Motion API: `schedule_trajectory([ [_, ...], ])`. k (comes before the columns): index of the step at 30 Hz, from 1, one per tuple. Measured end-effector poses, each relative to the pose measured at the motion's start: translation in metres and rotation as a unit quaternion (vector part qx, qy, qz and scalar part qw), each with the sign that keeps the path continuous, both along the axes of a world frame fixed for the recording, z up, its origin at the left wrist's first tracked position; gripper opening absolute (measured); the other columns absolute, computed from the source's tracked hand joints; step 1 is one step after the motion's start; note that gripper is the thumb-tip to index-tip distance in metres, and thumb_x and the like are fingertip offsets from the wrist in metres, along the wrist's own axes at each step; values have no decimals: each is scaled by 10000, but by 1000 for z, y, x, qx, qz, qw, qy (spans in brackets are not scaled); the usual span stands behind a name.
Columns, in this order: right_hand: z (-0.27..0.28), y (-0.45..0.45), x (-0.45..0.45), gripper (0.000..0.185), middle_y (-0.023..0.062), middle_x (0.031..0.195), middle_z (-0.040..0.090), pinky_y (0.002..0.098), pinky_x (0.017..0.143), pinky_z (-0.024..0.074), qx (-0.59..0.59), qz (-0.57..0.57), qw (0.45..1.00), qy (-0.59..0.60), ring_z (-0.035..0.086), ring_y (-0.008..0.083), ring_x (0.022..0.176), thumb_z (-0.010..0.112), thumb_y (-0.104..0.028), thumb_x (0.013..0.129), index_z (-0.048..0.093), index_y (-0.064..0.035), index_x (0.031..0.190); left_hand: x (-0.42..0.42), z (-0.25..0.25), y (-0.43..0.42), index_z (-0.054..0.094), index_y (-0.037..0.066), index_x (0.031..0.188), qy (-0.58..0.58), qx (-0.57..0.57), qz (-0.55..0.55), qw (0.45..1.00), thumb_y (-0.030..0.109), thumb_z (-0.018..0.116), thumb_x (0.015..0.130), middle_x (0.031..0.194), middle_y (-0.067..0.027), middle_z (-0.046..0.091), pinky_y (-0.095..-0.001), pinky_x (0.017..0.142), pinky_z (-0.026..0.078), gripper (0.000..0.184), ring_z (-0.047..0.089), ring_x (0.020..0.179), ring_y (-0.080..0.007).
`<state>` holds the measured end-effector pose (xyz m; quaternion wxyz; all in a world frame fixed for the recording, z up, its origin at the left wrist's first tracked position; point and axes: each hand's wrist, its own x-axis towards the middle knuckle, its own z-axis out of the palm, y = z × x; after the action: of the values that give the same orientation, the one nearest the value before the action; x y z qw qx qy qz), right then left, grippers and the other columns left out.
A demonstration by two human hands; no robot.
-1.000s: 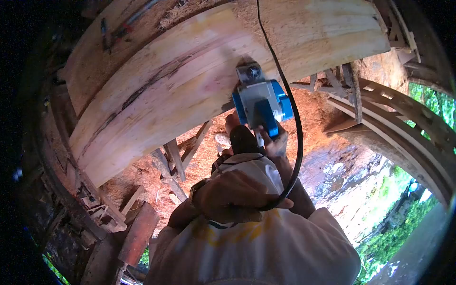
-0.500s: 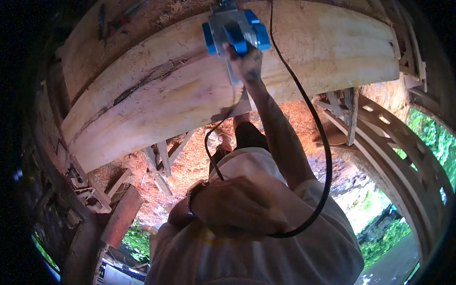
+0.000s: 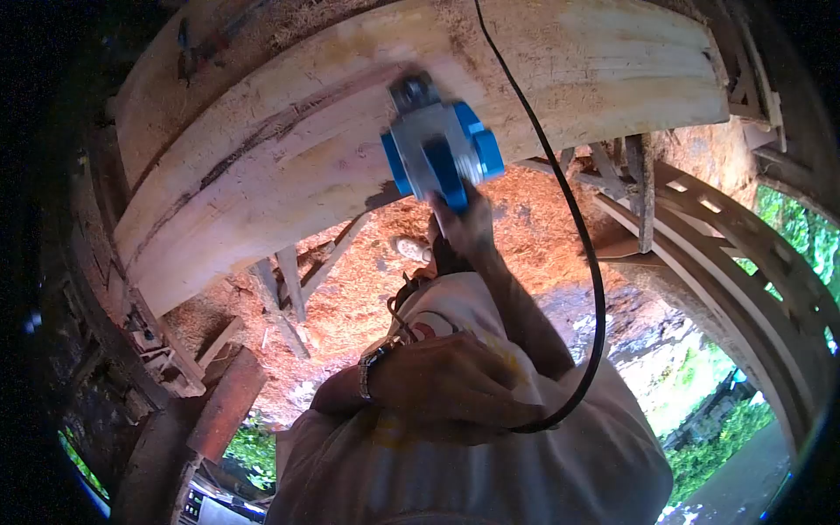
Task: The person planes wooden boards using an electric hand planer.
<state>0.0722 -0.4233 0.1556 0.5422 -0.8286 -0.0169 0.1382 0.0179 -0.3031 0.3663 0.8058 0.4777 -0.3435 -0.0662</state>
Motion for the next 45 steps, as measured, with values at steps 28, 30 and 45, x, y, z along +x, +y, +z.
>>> schedule_trajectory([
  [28,-32,111,241,427,181,896,755,451,745,545,24,-39,973,-226,727,356,820,738,-439,898,739,-43,1056,35,7,2,683,-39,1077,-4,-49,-9,999,51,650,907,902,-134,716,-385,705,584,196,714,828,-284],
  [30,-46,85,211,427,178,910,757,442,745,556,-8,-23,974,-226,730,362,823,732,-425,912,729,-51,1118,32,9,-3,678,-55,1096,-5,-54,-17,998,50,650,909,861,-133,703,-393,674,571,216,699,788,-280],
  [45,3,-69,-3,253,79,707,661,335,566,478,17,-105,992,65,580,125,624,739,-235,906,697,6,972,45,-2,-9,651,-94,1180,3,-90,-69,994,93,692,940,692,-128,638,-386,544,489,307,611,599,-258],
])
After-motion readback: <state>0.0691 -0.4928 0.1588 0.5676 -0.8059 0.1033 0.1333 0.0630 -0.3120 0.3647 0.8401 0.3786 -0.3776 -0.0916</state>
